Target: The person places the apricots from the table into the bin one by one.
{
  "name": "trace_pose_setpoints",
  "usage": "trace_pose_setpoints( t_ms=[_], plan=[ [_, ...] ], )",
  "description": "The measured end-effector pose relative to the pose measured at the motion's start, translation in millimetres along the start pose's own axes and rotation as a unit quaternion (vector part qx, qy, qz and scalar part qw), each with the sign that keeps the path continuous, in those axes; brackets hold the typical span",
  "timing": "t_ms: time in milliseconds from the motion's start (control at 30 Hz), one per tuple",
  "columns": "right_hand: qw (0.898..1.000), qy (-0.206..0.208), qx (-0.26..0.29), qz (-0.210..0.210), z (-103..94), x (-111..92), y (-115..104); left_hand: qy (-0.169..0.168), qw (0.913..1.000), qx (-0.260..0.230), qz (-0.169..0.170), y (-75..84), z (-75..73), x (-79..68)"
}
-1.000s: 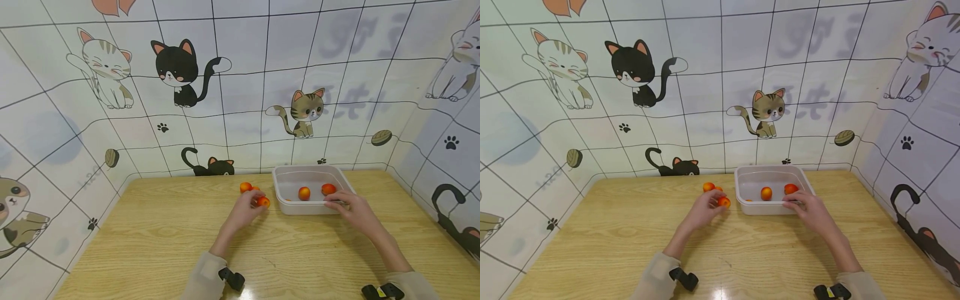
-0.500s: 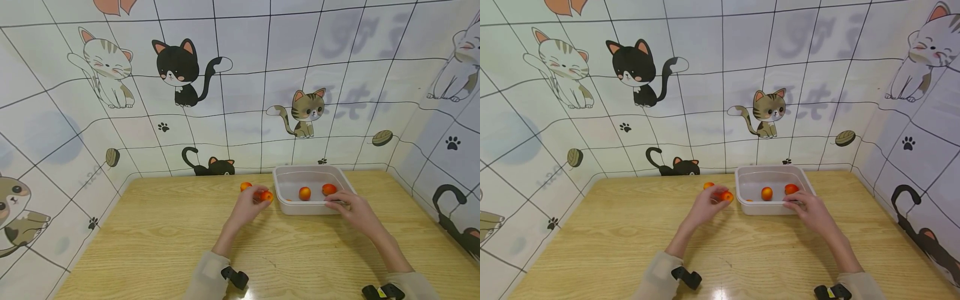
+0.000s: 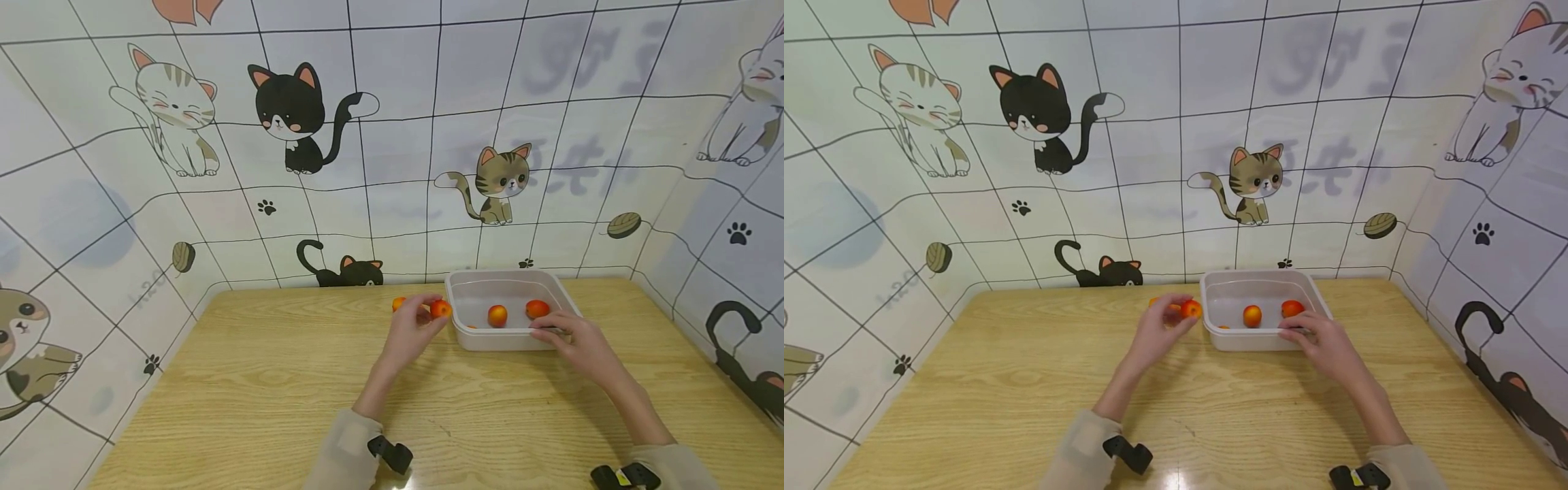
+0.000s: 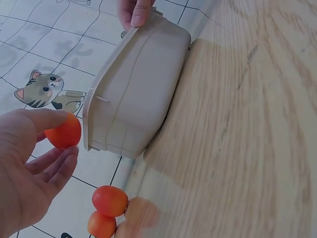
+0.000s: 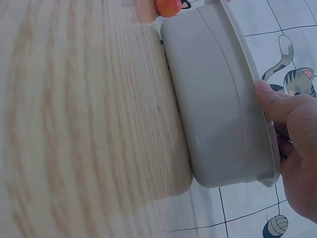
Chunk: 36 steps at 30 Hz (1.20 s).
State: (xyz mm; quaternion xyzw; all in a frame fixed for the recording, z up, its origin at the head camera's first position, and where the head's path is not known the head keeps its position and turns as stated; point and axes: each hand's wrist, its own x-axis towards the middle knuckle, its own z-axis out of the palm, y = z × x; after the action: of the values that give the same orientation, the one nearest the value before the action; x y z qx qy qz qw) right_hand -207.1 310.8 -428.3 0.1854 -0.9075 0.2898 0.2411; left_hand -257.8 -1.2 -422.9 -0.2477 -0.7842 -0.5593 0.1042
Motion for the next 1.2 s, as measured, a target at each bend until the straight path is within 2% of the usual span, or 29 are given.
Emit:
trace_pose_setpoints(
  t_ms=[300,567,867,1200],
  plan=[
    [1.0,0.0,-0.001,-0.001,-0.6,-0.1,0.3,0.028,0.9996,0.0,0.001,7.7,6.9,4.0],
    [1.0,-0.001,-0.001,-0.002,-1.8,0.0,-2.2,0.048,0.9977,-0.007,0.048,13.1,16.2,8.0],
    [1.0,0.01,0.002,-0.026,0.4,1.2,2.1,0.04,0.9979,-0.029,0.041,19.3,29.2,10.0],
    [0.999,0.013,0.002,-0.033,1.5,1.2,5.4,0.041,0.9965,-0.037,0.063,22.4,41.8,13.4]
  ],
)
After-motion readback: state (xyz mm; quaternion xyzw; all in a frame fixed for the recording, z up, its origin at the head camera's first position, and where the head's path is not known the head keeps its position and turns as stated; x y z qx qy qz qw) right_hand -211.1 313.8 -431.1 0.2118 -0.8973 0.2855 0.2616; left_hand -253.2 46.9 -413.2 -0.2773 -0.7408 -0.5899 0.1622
